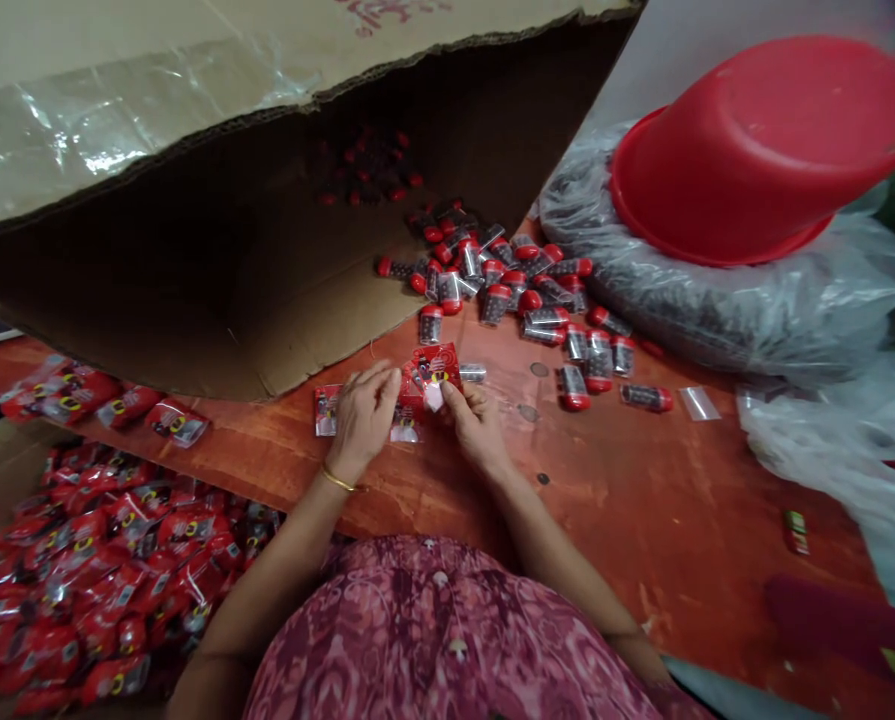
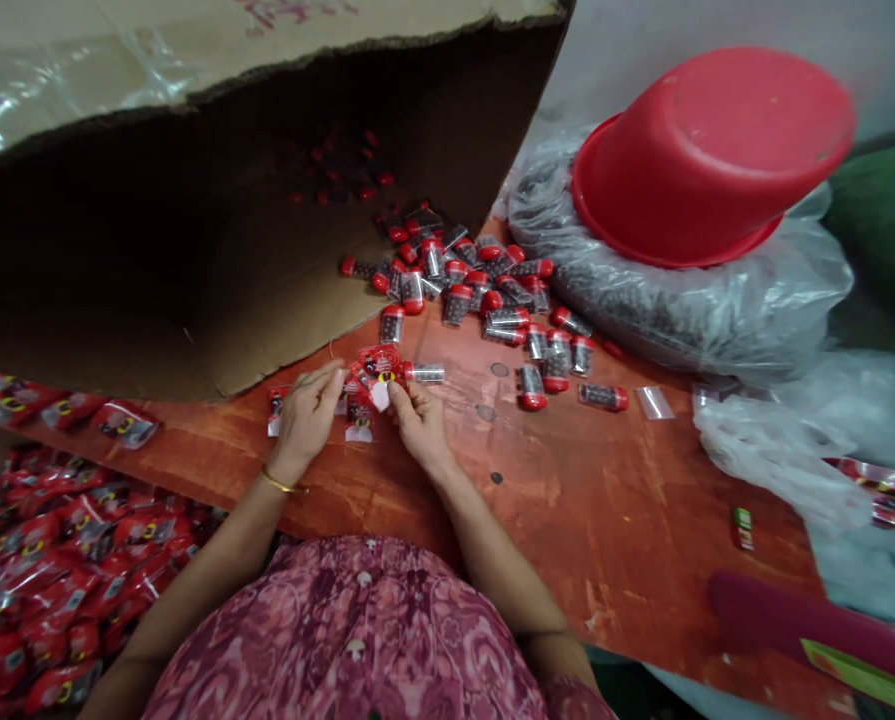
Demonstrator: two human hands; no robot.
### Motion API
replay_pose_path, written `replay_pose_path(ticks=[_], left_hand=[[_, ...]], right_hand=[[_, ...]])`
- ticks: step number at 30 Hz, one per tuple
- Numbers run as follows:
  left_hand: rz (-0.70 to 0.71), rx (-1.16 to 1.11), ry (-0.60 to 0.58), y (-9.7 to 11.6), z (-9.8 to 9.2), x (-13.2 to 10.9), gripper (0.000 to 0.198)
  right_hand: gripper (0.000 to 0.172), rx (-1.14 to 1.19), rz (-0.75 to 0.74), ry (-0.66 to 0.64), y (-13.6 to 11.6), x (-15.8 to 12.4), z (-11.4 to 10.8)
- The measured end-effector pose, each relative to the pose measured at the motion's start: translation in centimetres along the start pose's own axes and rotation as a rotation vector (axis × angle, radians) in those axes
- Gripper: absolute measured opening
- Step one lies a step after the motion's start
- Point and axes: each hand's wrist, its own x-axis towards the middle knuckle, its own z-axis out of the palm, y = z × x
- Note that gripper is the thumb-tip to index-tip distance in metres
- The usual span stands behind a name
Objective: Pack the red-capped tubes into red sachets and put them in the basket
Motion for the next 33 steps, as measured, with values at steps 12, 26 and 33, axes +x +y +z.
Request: replay_pose_path(ticks=[12, 26, 33], left_hand=[[-0.248, 0.146, -0.113, 0.0, 0.8, 0.4, 0.031], [-0.053, 0.626, -0.166, -0.3, -0.6, 1.9, 0.032], [0.000, 0.355, 0.034, 0.1, -1.3, 0.6, 0.043]], right_hand=[[0.045, -0.007, 0.115, 0.034, 0.7, -0.2, 0.8], [0.042, 0.025, 0.035, 0.083, 0.9, 0.4, 0.4], [0.042, -0.068, -0.078, 0.057, 1.2, -0.3, 0.9]])
